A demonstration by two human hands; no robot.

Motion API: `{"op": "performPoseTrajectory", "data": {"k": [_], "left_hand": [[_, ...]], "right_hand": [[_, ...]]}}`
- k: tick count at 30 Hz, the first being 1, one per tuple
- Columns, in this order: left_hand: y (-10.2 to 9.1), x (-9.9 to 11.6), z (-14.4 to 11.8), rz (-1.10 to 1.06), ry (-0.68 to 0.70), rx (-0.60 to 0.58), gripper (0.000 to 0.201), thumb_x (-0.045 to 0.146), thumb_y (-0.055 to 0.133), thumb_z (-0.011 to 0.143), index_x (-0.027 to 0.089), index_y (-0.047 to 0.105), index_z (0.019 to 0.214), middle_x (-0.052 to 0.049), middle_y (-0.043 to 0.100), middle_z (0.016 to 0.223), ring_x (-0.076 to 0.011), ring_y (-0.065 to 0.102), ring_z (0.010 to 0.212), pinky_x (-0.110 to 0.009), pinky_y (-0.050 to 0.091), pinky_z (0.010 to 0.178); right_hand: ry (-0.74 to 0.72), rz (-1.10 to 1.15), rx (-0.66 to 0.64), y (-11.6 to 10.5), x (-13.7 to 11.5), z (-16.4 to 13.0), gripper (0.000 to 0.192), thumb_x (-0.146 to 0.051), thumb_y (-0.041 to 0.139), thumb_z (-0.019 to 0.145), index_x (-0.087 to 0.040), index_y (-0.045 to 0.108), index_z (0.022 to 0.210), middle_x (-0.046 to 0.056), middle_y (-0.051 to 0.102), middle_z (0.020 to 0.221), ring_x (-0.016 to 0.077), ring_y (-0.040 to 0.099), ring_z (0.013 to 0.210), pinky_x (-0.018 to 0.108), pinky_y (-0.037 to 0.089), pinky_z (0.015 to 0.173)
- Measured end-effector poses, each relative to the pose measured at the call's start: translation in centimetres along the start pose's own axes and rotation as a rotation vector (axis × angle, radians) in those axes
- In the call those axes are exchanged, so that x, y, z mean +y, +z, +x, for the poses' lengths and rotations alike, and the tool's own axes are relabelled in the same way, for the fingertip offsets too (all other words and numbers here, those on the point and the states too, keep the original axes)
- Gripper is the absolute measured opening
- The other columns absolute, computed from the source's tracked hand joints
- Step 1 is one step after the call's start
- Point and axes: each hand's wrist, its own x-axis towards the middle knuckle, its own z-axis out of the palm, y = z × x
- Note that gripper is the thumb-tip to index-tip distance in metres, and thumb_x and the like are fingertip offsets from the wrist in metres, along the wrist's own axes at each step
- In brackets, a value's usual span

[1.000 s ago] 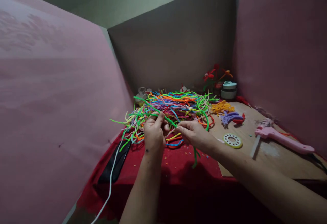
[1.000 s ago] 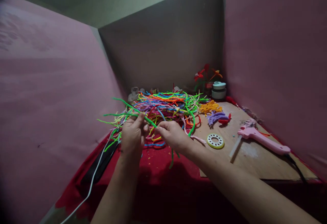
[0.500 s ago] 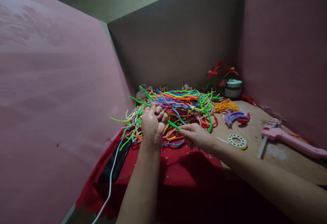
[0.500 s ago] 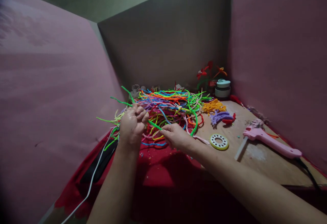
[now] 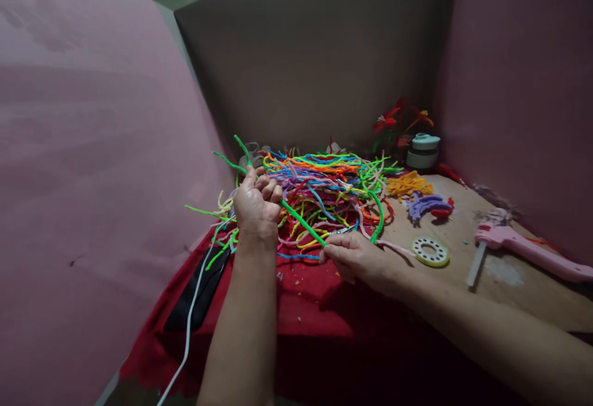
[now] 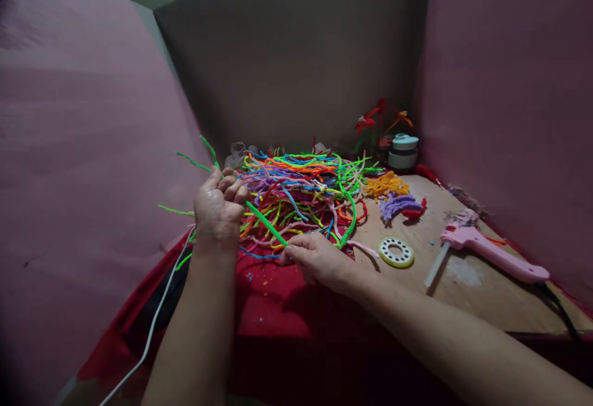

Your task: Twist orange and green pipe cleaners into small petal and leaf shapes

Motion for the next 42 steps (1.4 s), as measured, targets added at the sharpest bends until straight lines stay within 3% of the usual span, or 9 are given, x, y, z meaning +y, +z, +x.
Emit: {"op": "performPoseTrajectory", "data": {"k": [7, 12, 16, 19, 23, 34, 37, 40, 42], "left_hand": [[-0.7, -0.5, -0.1, -0.064, -0.115, -0.044, 0.027, 0.022, 0.039, 0.093, 0.013, 0.044, 0.068, 0.011, 0.025, 0.041, -0.0006, 0.021, 0.029, -0.015, 0.015, 0.032], [-0.3, -2.3, -1.6, -0.048, -0.235, -0.109, 0.025, 0.023, 0.044, 0.091, 0.013, 0.046, 0.068, 0.011, 0.025, 0.043, -0.0006, 0.022, 0.030, -0.015, 0.015, 0.031], [-0.4, -4.4, -2.4, -0.015, -0.241, -0.129, 0.024, 0.027, 0.047, 0.089, 0.013, 0.048, 0.069, 0.010, 0.027, 0.044, -0.0014, 0.021, 0.031, -0.015, 0.017, 0.031], [-0.8, -5.1, -2.2, 0.005, -0.193, -0.129, 0.022, 0.026, 0.048, 0.088, 0.013, 0.049, 0.071, 0.009, 0.030, 0.045, -0.0026, 0.027, 0.033, -0.016, 0.022, 0.033], [-1.6, -4.4, -1.0, -0.073, -0.206, -0.068, 0.025, 0.021, 0.041, 0.092, 0.013, 0.047, 0.069, 0.008, 0.031, 0.045, -0.0025, 0.027, 0.033, -0.016, 0.025, 0.035], [-3.3, -1.4, 1.1, -0.156, -0.061, 0.109, 0.030, 0.018, 0.031, 0.094, 0.016, 0.041, 0.066, 0.010, 0.023, 0.042, -0.0028, 0.018, 0.031, -0.017, 0.014, 0.033], [-3.5, -0.5, 1.0, -0.036, 0.169, 0.150, 0.027, 0.019, 0.034, 0.093, 0.017, 0.044, 0.067, 0.008, 0.029, 0.046, -0.0048, 0.027, 0.035, -0.017, 0.025, 0.037], [-3.0, 0.3, -0.6, 0.337, 0.730, 0.209, 0.015, 0.017, 0.045, 0.088, 0.018, 0.055, 0.076, 0.003, 0.049, 0.065, -0.0077, 0.050, 0.058, -0.019, 0.042, 0.060], [-2.3, 0.5, -2.2, 0.610, 1.002, 0.121, 0.012, 0.013, 0.058, 0.079, 0.021, 0.062, 0.088, 0.000, 0.057, 0.088, -0.0099, 0.053, 0.086, -0.021, 0.040, 0.085]], "right_hand": [[-0.049, 0.009, -0.226, -1.6, -1.1, -0.3, 0.033, -0.041, 0.052, 0.084, -0.012, 0.062, 0.092, 0.003, 0.064, 0.067, 0.0112, 0.059, 0.063, 0.025, 0.044, 0.064], [-0.100, 0.167, -0.143, -2.2, -2.3, 1.6, 0.037, -0.046, 0.053, 0.082, -0.013, 0.061, 0.098, 0.007, 0.068, 0.086, 0.0147, 0.063, 0.079, 0.034, 0.046, 0.083], [0.022, 0.273, -0.080, -1.5, -3.5, 3.3, 0.030, -0.040, 0.062, 0.076, -0.011, 0.059, 0.082, 0.004, 0.063, 0.064, 0.0118, 0.058, 0.052, 0.027, 0.048, 0.055], [0.080, 0.257, 0.048, -0.8, -3.9, 3.6, 0.021, -0.032, 0.062, 0.074, -0.015, 0.051, 0.068, -0.006, 0.044, 0.045, 0.0030, 0.032, 0.033, 0.016, 0.024, 0.034], [0.078, 0.204, 0.132, -0.2, -3.5, 3.2, 0.020, -0.027, 0.061, 0.074, -0.016, 0.048, 0.063, -0.010, 0.027, 0.041, 0.0017, 0.017, 0.033, 0.017, 0.011, 0.034], [0.140, 0.253, 0.063, -0.7, -2.9, 2.2, 0.013, -0.026, 0.059, 0.072, -0.014, 0.056, 0.069, -0.011, 0.023, 0.038, 0.0025, 0.011, 0.033, 0.020, 0.007, 0.034], [0.129, 0.240, 0.100, -1.1, -2.8, 2.2, 0.013, -0.026, 0.060, 0.071, -0.015, 0.054, 0.066, -0.011, 0.023, 0.037, 0.0026, 0.012, 0.033, 0.020, 0.007, 0.034], [0.126, 0.199, 0.125, -1.6, -2.9, 2.3, 0.015, -0.025, 0.060, 0.071, -0.016, 0.052, 0.063, -0.010, 0.025, 0.038, 0.0024, 0.013, 0.033, 0.020, 0.007, 0.035], [0.142, 0.163, 0.123, -1.9, -3.1, 2.3, 0.016, -0.026, 0.059, 0.072, -0.016, 0.051, 0.062, -0.010, 0.024, 0.039, 0.0023, 0.013, 0.033, 0.021, 0.006, 0.035]]}}
